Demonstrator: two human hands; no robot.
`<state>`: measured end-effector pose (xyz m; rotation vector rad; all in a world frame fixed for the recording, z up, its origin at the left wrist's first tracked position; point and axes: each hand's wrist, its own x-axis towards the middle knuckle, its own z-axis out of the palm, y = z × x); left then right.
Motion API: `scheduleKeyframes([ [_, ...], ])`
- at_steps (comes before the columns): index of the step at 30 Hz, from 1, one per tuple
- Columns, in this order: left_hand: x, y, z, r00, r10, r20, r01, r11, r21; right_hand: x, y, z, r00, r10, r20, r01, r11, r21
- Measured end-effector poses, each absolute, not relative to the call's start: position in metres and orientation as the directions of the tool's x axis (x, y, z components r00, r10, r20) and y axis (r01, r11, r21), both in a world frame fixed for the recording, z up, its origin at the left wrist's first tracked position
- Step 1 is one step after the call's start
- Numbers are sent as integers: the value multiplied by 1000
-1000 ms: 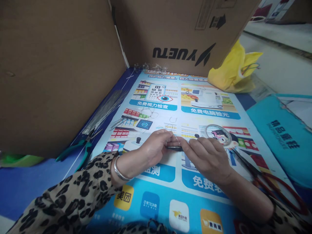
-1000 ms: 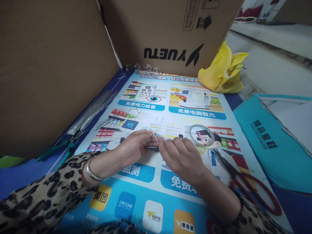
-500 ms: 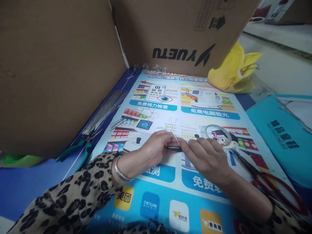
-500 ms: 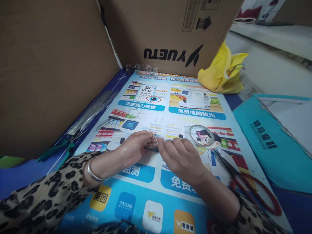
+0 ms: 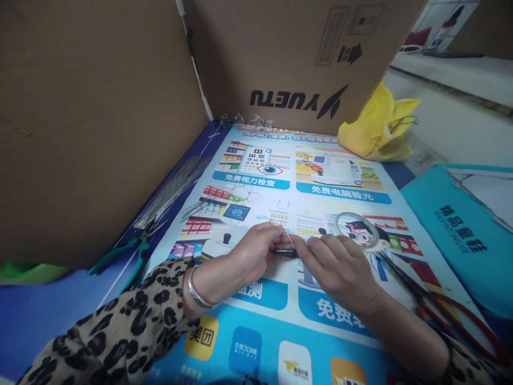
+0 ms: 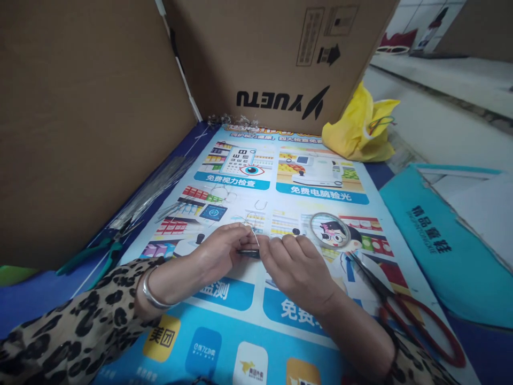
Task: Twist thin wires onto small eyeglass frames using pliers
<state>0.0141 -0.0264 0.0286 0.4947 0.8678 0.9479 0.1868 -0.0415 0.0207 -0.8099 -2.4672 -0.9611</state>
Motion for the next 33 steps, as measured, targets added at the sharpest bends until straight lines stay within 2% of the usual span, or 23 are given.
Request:
scheduleKeyframes([
  [8, 16, -26, 31, 267, 868, -419, -502, 496, 709, 183, -40, 23, -767, 377, 519, 625, 621, 474],
  [13, 13, -26, 29, 262, 892, -368, -451, 450, 771, 183, -41, 22, -749, 412, 518, 649, 612, 452],
  [16, 10, -28, 29, 289, 919, -270, -371, 367, 853, 184, -42, 19, -733, 471, 492, 672, 618, 409],
  [20, 4, -30, 30, 332, 938, -95, -77, 127, 989, 184, -44, 19, -657, 608, 446, 741, 629, 234],
  [23, 0, -31, 28, 418, 907, 40, 144, -109, 984, 185, -45, 20, -612, 699, 371, 770, 634, 74],
  [25, -1, -31, 28, 482, 871, 98, 195, -215, 957, 185, -46, 20, -602, 732, 319, 771, 637, -7],
  [28, -2, -30, 30, 465, 879, 107, 202, -223, 954, 185, -44, 17, -578, 766, 281, 781, 620, -82],
  [31, -4, -23, 35, 329, 940, 87, 187, -155, 970, 185, -42, 13, -544, 794, 272, 793, 592, -142],
  [33, -6, -16, 35, 253, 965, 75, 144, -114, 983, 187, -40, 12, -516, 817, 258, 791, 570, -222],
])
